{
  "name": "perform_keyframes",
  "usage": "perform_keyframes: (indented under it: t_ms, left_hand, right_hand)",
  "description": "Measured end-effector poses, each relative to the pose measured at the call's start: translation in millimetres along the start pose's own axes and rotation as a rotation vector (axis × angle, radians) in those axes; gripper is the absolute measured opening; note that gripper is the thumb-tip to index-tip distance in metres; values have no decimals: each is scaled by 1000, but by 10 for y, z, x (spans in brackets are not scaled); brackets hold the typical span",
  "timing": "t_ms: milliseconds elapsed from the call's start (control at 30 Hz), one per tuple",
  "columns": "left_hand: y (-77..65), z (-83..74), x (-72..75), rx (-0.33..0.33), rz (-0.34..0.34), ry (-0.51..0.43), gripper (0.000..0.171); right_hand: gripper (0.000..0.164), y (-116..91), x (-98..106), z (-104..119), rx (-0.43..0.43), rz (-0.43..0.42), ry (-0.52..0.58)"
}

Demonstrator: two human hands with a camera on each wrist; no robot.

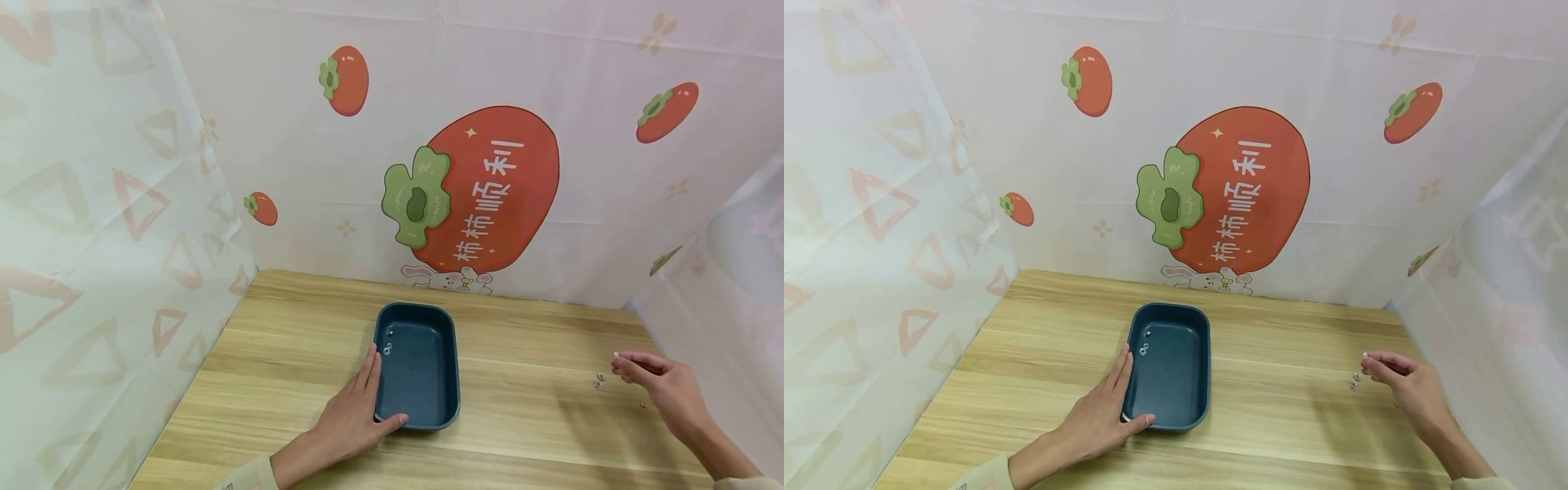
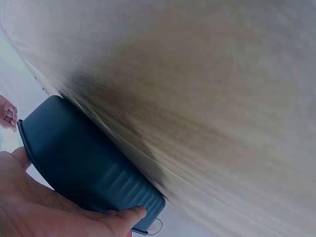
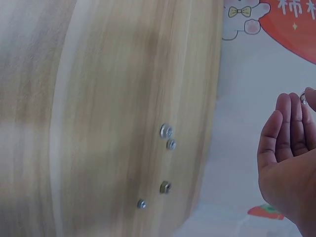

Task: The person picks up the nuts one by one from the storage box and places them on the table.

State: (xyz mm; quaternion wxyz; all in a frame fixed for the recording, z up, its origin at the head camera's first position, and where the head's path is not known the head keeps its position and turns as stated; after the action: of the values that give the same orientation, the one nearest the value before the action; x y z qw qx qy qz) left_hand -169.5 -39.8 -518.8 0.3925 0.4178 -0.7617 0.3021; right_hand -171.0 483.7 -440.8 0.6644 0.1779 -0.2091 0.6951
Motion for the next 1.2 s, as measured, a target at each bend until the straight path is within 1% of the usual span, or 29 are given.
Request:
perform_keyframes:
  t_ms: [167,267,500,600,700,800,900,967,1067,1200]
  left_hand:
    - [-8,2,-1,-3,-6,1,113]
    - [-10,4,-5,-4,-8,3,114]
    - [-7,8,-13,-5,-14,9,113]
    - [-6,7,-13,-7,-14,8,113]
    - [-4,9,-15,-8,-13,9,113]
    - [-4,11,-19,-8,-15,11,113]
    - [-4,12,-22,-10,-17,12,114]
    - [-4,13,-24,-11,-19,11,114]
    - [-2,12,-25,-12,-18,11,113]
    - [-1,15,-25,-11,-15,15,113]
  right_hand:
    - [18,-57,74,-133,-31,9,45]
    - [20,-91,119,-183,-56,8,25]
    - [29,-121,251,-295,-157,-13,-95]
    - [37,-113,302,-341,-183,-17,-165]
    - [45,-97,341,-378,-188,-4,-227]
    - [46,-83,355,-405,-174,7,-281]
    - [43,-68,355,-423,-151,6,-343]
    - [39,-58,350,-434,-130,4,-404]
    - [30,-41,332,-457,-81,0,-522]
    - [12,-4,275,-479,12,-8,-666]
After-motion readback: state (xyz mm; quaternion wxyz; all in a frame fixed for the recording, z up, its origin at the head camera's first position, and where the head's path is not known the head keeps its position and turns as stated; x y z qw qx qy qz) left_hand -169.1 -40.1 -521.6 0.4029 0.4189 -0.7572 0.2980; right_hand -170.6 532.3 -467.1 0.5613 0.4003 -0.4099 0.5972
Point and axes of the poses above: each hand's wrist, its own y-axis towards the middle knuckle, its own x-axis out of the back of the hand, z = x × y, the point moved 5 cm from there along y, towards the middle knuckle, and after that the axes turned 10 degrees about z, right-handed, at the moved point
